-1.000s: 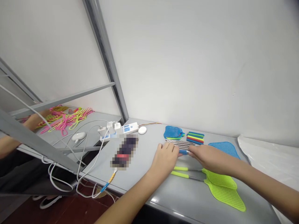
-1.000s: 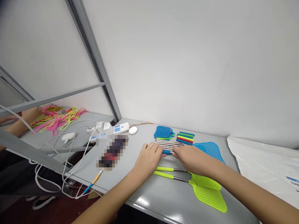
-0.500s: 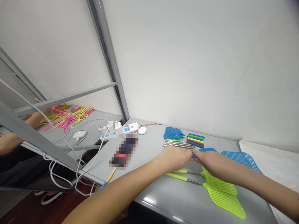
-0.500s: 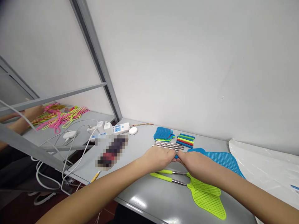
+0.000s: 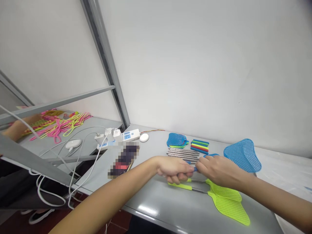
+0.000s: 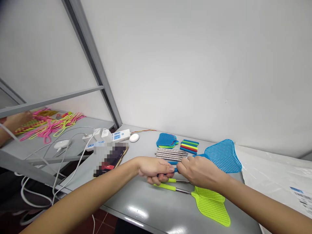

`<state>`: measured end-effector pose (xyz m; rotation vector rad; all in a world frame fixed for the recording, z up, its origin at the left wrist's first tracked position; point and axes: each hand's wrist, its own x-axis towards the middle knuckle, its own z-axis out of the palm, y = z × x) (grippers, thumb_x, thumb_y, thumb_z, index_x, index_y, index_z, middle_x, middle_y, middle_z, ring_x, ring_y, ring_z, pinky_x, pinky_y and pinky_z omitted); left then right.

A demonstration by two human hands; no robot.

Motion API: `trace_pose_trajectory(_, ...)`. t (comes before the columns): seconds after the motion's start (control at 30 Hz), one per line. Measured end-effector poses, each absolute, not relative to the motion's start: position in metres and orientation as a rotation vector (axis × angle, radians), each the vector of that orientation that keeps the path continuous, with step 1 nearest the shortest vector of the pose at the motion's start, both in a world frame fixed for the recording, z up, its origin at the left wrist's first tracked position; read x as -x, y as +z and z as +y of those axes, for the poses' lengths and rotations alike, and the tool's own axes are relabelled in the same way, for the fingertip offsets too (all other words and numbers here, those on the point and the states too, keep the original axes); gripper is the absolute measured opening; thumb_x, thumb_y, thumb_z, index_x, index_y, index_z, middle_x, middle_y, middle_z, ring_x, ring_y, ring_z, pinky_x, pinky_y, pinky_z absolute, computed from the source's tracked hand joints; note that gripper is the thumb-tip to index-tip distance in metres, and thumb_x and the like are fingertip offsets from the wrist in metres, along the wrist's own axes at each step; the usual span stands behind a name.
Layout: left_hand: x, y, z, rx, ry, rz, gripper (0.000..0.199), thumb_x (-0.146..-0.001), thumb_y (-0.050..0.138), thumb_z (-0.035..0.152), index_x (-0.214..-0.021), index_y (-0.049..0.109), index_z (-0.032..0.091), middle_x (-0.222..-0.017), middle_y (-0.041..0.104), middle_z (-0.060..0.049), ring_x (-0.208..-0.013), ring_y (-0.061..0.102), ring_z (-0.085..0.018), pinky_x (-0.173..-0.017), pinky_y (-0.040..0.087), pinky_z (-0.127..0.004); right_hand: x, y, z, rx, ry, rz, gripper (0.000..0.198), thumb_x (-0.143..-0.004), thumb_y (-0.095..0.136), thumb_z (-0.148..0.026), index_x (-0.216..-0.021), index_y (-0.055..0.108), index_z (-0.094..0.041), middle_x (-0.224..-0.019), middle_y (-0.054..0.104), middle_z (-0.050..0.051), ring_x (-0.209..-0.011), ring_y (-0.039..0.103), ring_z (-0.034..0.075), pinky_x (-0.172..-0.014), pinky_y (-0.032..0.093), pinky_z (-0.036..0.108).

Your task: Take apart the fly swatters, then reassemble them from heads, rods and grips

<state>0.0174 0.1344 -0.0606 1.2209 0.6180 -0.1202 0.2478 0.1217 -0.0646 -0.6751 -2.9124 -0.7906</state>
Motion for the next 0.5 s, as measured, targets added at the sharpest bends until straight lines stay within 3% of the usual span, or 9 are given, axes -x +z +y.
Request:
trace_pose_trajectory(0.2,-0.015,-0.068,0.125,-0.819,-0.145,0.496,0.033,-0.088,0.047,0.052,-0.078,0.038,0.022,-0.063,0.019,0.007,-0.041,0.006,-0.004,-0.036,0.003,-0.015,-0.251,-0.060,0.118,0.491,-0.909,-2.842,0.015,-0.088,0.038,-0.011,-0.077,0.044,-0.019,-0.064,0.048,0.000,-0.055,0.040,0.014,-0.052,0.011,0.033)
trace_pose_trajectory(0.33,-0.016,-0.070,0.117,-0.771,-0.141,0.498,0.033,-0.089,0.045,0.052,-0.077,0.039,0.022,-0.062,0.019,0.007,-0.042,0.005,-0.005,-0.037,0.001,-0.017,-0.257,-0.063,0.119,0.447,-0.950,-2.804,0.013,-0.090,0.040,-0.015,-0.081,0.048,-0.019,-0.063,0.048,-0.001,-0.056,0.039,0.014,-0.054,0.015,0.032)
trace_pose_trajectory(0.4,-0.019,-0.070,0.109,-0.881,-0.096,0.579,0.036,-0.090,0.039,0.056,-0.079,0.042,0.022,-0.061,0.021,0.007,-0.043,0.008,-0.007,-0.037,0.007,-0.017,-0.265,-0.069,0.124,0.459,-0.935,-2.818,0.011,-0.090,0.041,-0.015,-0.083,0.048,-0.020,-0.064,0.049,-0.001,-0.057,0.041,0.014,-0.054,0.016,0.032)
trace_pose_trajectory(0.5,-0.026,-0.069,0.094,-1.419,0.203,0.953,0.043,-0.093,0.025,0.055,-0.087,0.050,0.021,-0.064,0.037,0.004,-0.049,0.031,-0.010,-0.046,0.031,-0.021,-0.276,-0.075,0.134,0.600,-0.792,-2.867,0.015,-0.089,0.038,-0.010,-0.082,0.047,-0.019,-0.067,0.053,0.000,-0.056,0.043,0.013,-0.054,0.018,0.030)
